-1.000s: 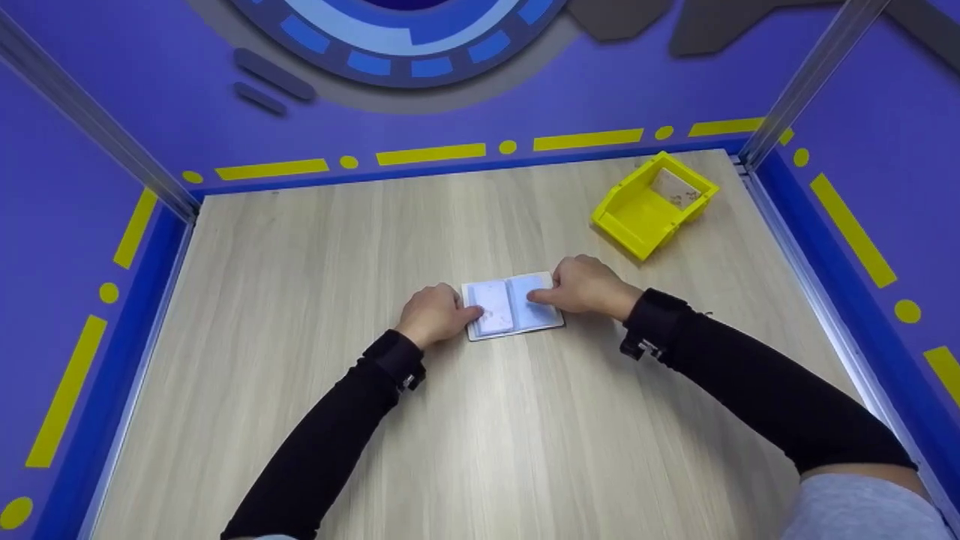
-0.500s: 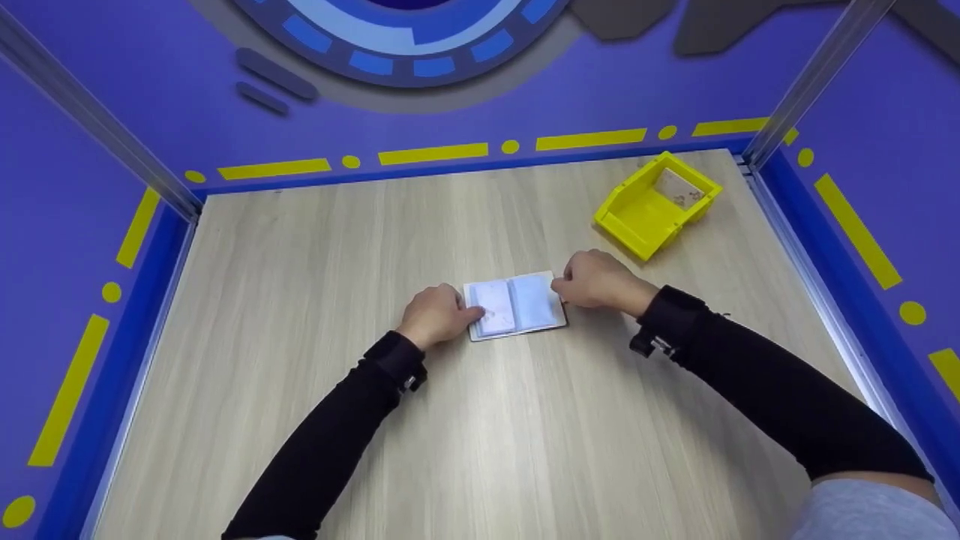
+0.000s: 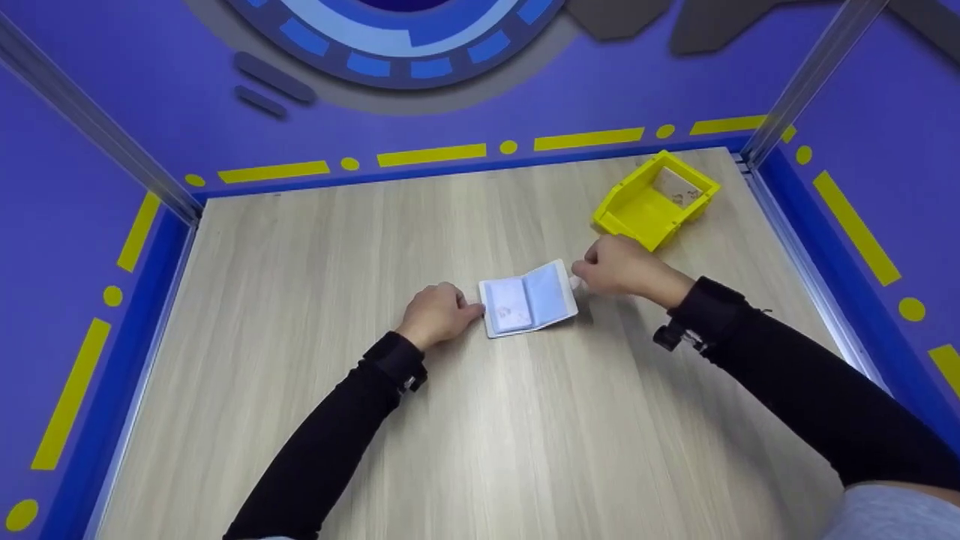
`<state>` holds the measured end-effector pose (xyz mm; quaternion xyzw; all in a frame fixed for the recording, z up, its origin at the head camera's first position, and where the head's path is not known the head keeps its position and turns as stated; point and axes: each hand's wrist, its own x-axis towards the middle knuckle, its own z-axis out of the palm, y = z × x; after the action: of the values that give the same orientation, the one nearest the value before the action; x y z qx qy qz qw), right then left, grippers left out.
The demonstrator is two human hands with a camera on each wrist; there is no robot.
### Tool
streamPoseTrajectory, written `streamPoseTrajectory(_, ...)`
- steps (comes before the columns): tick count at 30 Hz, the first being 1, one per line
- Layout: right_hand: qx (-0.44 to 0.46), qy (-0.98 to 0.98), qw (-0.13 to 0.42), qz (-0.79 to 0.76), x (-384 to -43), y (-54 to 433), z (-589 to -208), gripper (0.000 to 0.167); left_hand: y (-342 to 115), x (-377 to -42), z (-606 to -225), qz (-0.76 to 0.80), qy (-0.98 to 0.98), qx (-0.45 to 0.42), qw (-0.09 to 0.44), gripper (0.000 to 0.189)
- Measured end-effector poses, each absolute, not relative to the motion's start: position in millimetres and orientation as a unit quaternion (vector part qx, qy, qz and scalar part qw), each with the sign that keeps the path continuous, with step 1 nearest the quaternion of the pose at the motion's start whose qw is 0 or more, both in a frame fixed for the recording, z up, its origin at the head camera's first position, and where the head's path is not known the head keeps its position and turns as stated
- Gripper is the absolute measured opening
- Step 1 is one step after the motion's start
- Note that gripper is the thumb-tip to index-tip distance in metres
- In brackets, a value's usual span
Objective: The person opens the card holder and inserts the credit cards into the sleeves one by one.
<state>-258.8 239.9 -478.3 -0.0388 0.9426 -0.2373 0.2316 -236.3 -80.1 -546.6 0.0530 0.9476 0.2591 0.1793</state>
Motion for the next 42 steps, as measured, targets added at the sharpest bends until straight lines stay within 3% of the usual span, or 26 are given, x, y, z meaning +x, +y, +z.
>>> streamPoseTrajectory(9,-0.107,0.902,0.216,-0.357,-263,223,-472,0.034,-79,-236,-548,0.264,0.948,0.044,0.174,0.041)
streamPoseTrajectory(26,-0.170,0.829,0.218,-0.486,-265,149,-512,0.036,-79,-239,-549,0.264,0.948,0.069,0.164,0.028)
streamPoseTrajectory(36,-0.159,0.819,0.237,-0.498,-268,136,-529,0.046,-83,-241,-544,0.259,0.949,0.064,0.165,0.019)
streamPoseTrajectory(42,-0.158,0.831,0.278,-0.455,-265,135,-540,0.051,-86,-240,-547,0.259,0.951,0.062,0.158,0.016)
